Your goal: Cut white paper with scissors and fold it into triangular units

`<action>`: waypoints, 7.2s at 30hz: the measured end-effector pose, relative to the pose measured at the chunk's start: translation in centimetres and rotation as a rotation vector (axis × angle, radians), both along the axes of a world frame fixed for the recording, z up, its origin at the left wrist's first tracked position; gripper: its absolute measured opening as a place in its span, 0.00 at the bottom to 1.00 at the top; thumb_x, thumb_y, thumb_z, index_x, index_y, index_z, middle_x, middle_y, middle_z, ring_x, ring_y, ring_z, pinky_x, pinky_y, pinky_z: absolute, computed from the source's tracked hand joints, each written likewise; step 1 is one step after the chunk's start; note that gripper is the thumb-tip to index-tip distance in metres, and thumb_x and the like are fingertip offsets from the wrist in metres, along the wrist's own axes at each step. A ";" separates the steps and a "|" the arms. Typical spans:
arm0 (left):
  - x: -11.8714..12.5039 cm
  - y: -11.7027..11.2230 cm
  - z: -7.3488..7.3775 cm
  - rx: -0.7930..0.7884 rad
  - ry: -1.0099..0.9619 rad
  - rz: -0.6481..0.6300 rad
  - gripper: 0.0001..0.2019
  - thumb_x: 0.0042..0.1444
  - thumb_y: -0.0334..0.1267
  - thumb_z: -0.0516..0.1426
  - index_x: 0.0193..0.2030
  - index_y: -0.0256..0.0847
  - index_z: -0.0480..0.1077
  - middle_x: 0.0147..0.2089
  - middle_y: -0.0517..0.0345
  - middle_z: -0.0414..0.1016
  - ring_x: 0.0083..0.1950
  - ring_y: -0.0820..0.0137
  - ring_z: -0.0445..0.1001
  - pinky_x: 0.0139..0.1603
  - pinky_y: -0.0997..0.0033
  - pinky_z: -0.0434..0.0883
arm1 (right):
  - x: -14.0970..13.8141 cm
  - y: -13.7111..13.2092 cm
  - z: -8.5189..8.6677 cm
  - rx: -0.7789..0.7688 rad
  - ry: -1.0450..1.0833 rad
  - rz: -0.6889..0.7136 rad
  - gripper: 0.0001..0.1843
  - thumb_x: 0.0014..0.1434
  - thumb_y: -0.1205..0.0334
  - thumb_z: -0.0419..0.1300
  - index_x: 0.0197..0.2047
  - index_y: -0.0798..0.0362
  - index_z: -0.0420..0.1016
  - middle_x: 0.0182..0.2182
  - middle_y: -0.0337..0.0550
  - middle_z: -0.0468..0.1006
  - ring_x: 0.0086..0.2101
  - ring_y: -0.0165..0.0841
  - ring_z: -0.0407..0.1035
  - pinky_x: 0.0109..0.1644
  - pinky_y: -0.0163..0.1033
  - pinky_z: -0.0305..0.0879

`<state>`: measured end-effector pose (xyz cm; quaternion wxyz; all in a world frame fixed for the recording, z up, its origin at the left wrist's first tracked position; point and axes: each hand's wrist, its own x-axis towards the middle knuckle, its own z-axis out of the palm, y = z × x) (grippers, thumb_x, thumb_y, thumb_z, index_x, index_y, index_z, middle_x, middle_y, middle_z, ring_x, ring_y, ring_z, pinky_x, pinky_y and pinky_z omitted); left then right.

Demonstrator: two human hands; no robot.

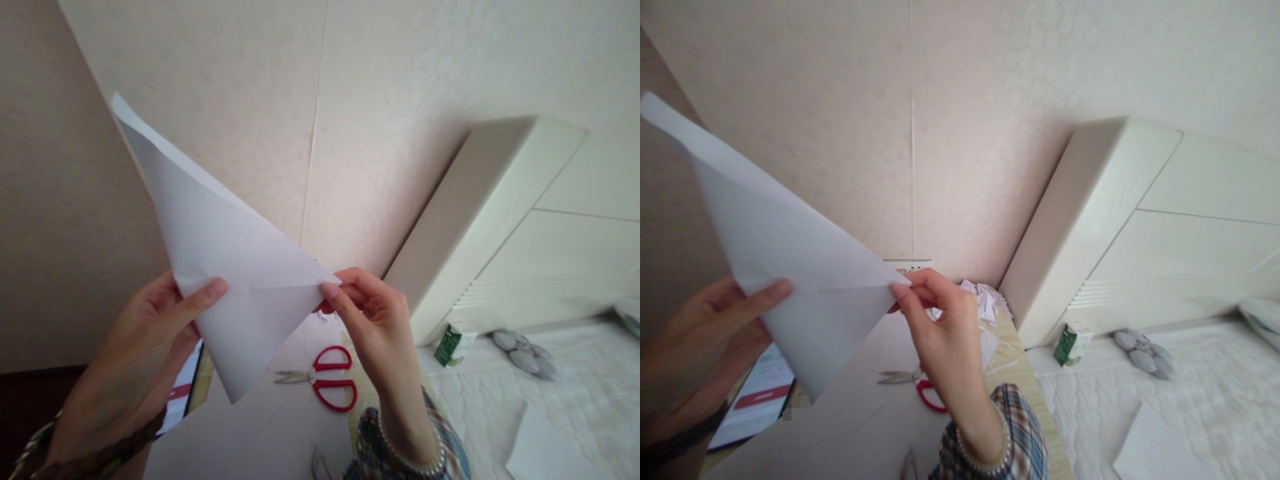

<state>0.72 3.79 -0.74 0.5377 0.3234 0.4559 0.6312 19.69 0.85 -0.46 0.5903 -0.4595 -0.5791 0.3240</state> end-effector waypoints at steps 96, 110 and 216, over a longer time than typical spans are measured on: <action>-4.2 -0.7 0.6 0.107 0.334 0.006 0.20 0.35 0.25 0.71 0.37 0.42 0.76 0.24 0.66 0.82 0.23 0.74 0.77 0.24 0.81 0.72 | 3.9 0.1 0.5 -0.076 -0.323 0.118 0.15 0.56 0.48 0.67 0.24 0.46 0.82 0.22 0.40 0.81 0.25 0.35 0.73 0.27 0.36 0.66; -4.9 -0.3 0.8 0.215 0.497 0.195 0.16 0.40 0.28 0.70 0.36 0.45 0.76 0.27 0.67 0.80 0.34 0.71 0.77 0.42 0.74 0.72 | 2.6 1.1 0.1 -0.159 -0.707 0.115 0.11 0.57 0.63 0.62 0.24 0.49 0.81 0.22 0.39 0.82 0.24 0.37 0.74 0.29 0.38 0.62; -3.7 -1.5 -0.4 0.935 1.399 0.274 0.09 0.61 0.32 0.58 0.38 0.54 0.76 0.34 0.66 0.80 0.45 0.63 0.76 0.71 0.48 0.56 | 6.1 0.0 0.2 0.170 -0.593 -0.005 0.16 0.70 0.51 0.51 0.46 0.50 0.78 0.45 0.47 0.83 0.48 0.38 0.76 0.53 0.45 0.71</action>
